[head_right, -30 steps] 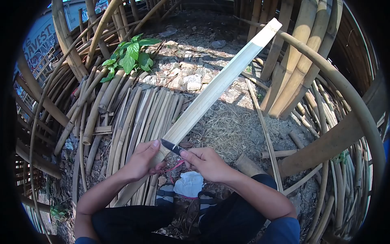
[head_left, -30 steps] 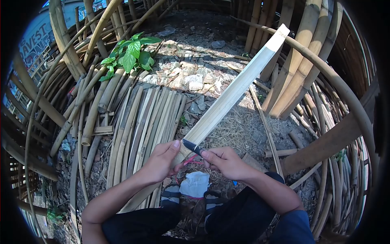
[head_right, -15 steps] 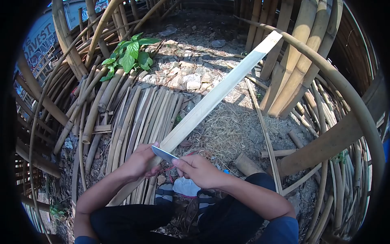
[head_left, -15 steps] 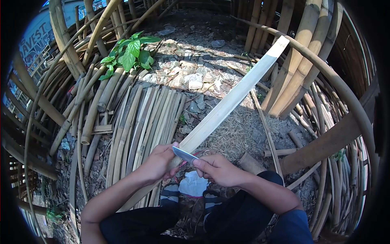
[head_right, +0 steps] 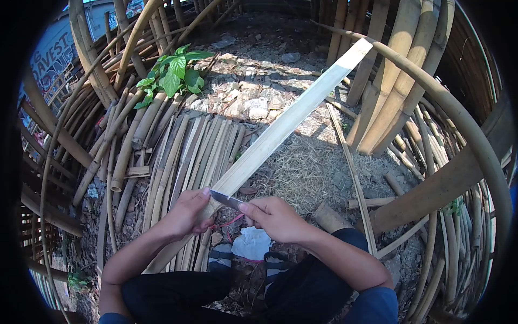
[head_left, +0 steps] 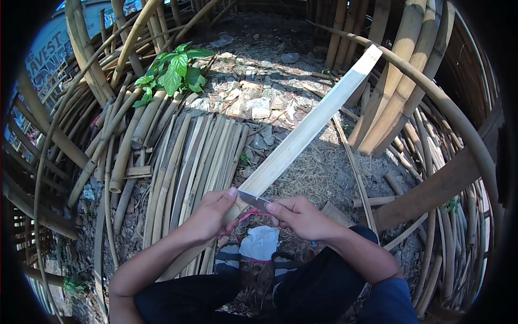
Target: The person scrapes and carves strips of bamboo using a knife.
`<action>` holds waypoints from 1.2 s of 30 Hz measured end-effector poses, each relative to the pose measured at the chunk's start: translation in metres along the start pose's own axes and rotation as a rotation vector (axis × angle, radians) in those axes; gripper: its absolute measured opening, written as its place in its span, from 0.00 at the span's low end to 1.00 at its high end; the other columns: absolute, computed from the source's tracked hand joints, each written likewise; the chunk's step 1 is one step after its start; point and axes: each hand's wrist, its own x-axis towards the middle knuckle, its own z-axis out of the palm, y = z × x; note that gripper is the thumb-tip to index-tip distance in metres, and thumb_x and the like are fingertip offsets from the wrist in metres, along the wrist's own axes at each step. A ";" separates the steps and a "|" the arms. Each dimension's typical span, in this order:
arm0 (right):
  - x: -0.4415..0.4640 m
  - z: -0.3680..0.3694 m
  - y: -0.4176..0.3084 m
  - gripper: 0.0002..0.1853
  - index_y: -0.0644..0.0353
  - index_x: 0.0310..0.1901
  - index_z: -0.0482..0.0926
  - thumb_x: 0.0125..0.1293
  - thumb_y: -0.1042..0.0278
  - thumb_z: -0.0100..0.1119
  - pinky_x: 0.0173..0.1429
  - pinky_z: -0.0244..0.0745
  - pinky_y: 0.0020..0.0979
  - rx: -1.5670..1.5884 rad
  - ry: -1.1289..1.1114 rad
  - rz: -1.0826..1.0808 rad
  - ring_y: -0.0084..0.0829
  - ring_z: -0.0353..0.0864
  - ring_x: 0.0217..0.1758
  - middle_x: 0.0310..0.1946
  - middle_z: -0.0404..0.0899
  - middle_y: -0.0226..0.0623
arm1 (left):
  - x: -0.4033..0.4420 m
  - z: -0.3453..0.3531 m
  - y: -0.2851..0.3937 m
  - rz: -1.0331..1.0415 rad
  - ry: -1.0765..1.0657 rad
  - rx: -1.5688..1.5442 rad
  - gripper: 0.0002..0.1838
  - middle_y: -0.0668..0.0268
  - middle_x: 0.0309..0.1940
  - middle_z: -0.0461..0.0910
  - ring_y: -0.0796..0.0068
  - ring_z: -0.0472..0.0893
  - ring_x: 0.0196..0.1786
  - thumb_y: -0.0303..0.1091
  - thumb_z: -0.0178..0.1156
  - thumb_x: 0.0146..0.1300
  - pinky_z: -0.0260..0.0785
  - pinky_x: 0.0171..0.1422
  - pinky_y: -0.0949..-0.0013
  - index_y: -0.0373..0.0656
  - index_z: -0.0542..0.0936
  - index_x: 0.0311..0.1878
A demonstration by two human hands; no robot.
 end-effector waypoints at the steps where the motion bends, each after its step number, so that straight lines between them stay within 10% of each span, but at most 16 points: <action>1: 0.000 -0.002 -0.001 0.24 0.61 0.26 0.78 0.76 0.51 0.50 0.31 0.63 0.26 -0.011 -0.006 0.019 0.18 0.67 0.24 0.18 0.70 0.26 | 0.000 0.000 -0.001 -0.001 0.000 -0.001 0.25 0.69 0.16 0.68 0.80 0.65 0.14 0.48 0.34 0.80 0.59 0.18 0.75 0.37 0.76 0.51; 13: -0.001 -0.054 -0.013 0.22 0.56 0.28 0.71 0.78 0.51 0.46 0.23 0.48 0.21 0.147 0.224 0.139 0.14 0.53 0.20 0.18 0.60 0.20 | -0.005 -0.006 -0.013 -0.113 0.050 0.020 0.27 0.69 0.15 0.68 0.81 0.65 0.13 0.50 0.36 0.79 0.57 0.17 0.74 0.38 0.75 0.38; 19: -0.006 0.001 0.000 0.26 0.59 0.26 0.75 0.78 0.48 0.46 0.28 0.60 0.23 0.023 -0.080 0.040 0.17 0.63 0.21 0.18 0.67 0.25 | 0.005 -0.001 -0.014 -0.136 -0.007 -0.008 0.26 0.68 0.13 0.68 0.79 0.64 0.11 0.50 0.37 0.79 0.56 0.14 0.74 0.39 0.74 0.36; 36: -0.005 -0.029 -0.015 0.24 0.60 0.27 0.78 0.76 0.51 0.51 0.33 0.65 0.22 0.079 0.023 0.111 0.16 0.67 0.25 0.21 0.73 0.24 | -0.001 -0.009 -0.012 -0.196 -0.038 -0.086 0.27 0.69 0.13 0.67 0.82 0.61 0.10 0.53 0.38 0.78 0.53 0.12 0.77 0.40 0.74 0.37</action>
